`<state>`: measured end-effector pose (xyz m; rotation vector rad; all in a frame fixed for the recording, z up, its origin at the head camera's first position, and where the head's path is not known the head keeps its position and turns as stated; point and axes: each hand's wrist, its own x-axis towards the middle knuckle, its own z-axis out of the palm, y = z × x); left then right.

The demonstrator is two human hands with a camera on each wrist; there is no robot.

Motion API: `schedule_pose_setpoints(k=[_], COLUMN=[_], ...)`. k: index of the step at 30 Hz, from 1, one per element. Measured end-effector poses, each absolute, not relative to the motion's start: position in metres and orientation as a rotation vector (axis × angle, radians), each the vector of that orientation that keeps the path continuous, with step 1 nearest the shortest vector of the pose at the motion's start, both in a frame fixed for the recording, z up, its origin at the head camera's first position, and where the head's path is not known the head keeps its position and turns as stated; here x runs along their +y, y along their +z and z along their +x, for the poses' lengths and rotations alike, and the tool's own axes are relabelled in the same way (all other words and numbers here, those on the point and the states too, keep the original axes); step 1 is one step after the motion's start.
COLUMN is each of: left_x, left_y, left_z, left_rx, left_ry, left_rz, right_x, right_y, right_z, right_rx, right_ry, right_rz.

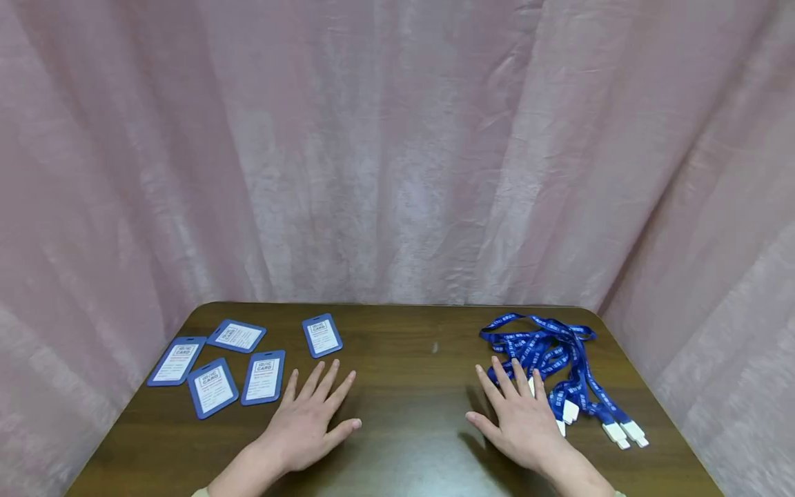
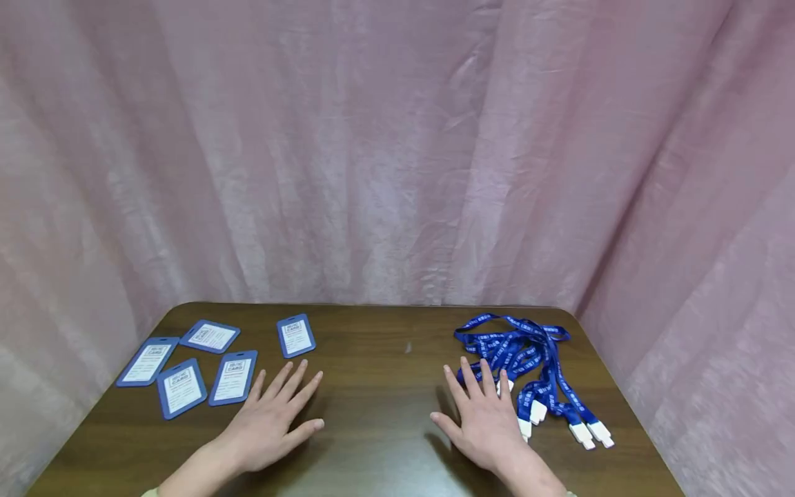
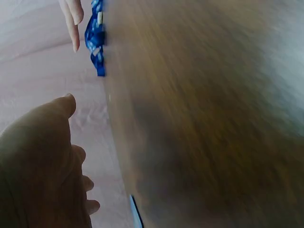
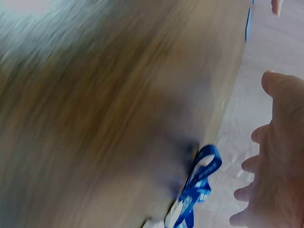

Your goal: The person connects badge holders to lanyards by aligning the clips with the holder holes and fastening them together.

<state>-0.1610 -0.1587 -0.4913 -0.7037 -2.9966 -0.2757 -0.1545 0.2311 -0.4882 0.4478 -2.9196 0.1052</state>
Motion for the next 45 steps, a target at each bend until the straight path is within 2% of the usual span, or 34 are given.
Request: schedule_pose_setpoints(k=[20, 45], left_x=[-0.058, 0.046], left_y=[-0.474, -0.488], left_z=[-0.151, -0.127], left_rx=[-2.831, -2.611], left_ry=[-0.185, 0.151], left_rz=[-1.259, -1.611], right_x=[0.316, 0.374], right_y=[-0.476, -0.481], right_z=[-0.139, -0.122], right_rx=[-2.986, -2.983], right_ry=[0.171, 0.158], right_rz=[0.187, 0.029])
